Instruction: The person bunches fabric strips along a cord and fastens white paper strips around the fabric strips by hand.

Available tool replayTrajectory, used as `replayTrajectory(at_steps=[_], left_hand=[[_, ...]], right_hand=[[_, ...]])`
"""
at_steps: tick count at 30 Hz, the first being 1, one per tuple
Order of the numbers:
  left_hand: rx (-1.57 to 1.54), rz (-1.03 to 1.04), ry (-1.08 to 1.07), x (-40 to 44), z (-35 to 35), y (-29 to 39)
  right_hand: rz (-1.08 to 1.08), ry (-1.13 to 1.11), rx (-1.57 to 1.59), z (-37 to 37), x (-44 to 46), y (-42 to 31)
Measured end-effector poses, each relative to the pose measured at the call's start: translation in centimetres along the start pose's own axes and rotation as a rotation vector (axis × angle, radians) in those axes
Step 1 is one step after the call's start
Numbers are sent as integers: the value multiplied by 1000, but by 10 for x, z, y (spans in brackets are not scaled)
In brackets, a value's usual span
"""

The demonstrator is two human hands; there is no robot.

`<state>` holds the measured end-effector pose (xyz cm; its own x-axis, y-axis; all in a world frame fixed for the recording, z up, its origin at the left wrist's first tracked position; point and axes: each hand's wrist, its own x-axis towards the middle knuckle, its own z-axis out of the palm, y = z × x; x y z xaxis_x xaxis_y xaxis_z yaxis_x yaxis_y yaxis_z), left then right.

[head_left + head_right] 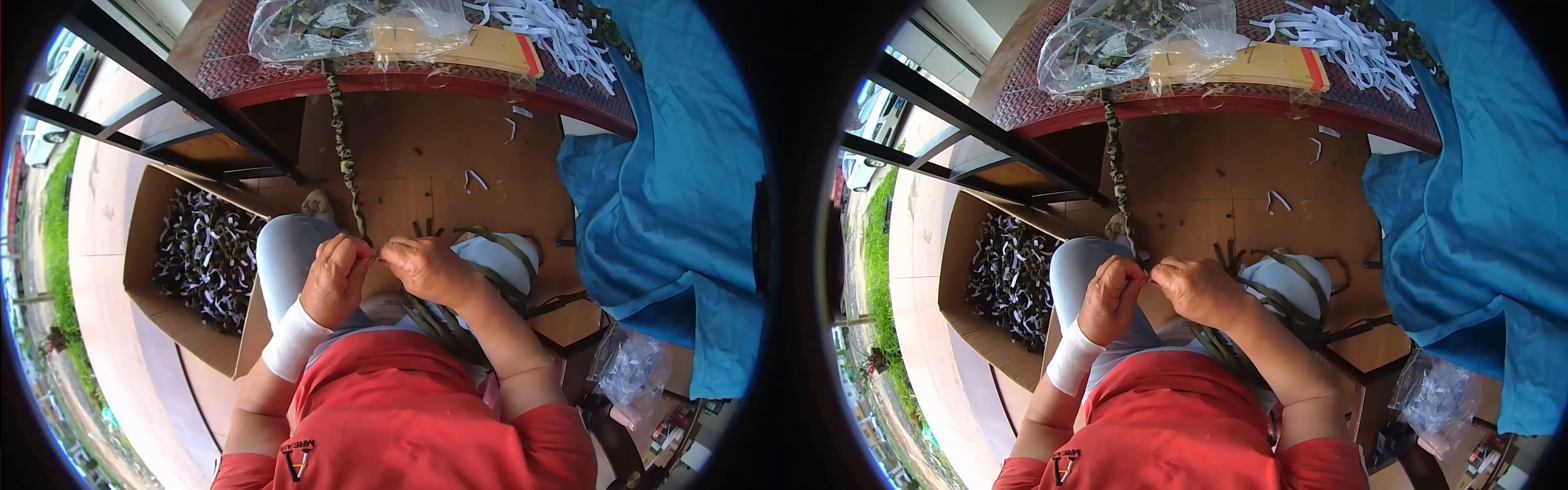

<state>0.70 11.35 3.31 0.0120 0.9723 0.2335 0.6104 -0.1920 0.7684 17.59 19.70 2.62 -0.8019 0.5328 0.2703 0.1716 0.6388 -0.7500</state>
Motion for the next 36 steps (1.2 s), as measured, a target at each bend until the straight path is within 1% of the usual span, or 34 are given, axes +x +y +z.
replayTrajectory(at_steps=[3,4,7,8,11,14,17,19,22,23,25,26,28,29,30,33,36], left_hand=[[-359,-263,98,-8,6,-10],[-733,-486,197,-9,11,-7],[-834,-640,56,-4,15,-25],[-889,-627,71,-2,20,-26],[-1111,-769,148,7,27,-27],[-1195,-811,139,12,27,-18],[-1302,-788,137,9,31,-12],[-1290,-793,144,8,31,-8],[-1306,-757,119,-2,37,-15],[-1316,-737,106,-5,38,-18],[-1310,-784,177,-1,33,-6],[-1307,-805,211,2,32,-2],[-1284,-736,178,4,32,-14],[-1273,-705,163,4,32,-19],[-1249,-734,147,6,30,-20],[-1233,-735,149,12,32,-19],[-1304,-782,120,14,29,-7]], right_hand=[[4,17,-61,5,-2,0],[4,21,-85,5,-2,1],[-2,39,-107,6,-1,-1],[2,40,-114,5,-1,-3],[2,59,-122,5,-1,-6],[-10,92,-101,4,-2,-6],[3,109,-92,3,-3,-8],[13,121,-79,4,-4,-9],[48,136,49,10,-8,-8],[107,129,156,13,-11,-7],[222,115,368,21,-17,-4],[263,76,409,22,-18,-1],[351,-4,490,23,-20,2],[315,21,436,22,-20,-1],[277,46,383,20,-18,-6],[187,87,281,17,-15,-8],[137,94,214,17,-16,-4]])
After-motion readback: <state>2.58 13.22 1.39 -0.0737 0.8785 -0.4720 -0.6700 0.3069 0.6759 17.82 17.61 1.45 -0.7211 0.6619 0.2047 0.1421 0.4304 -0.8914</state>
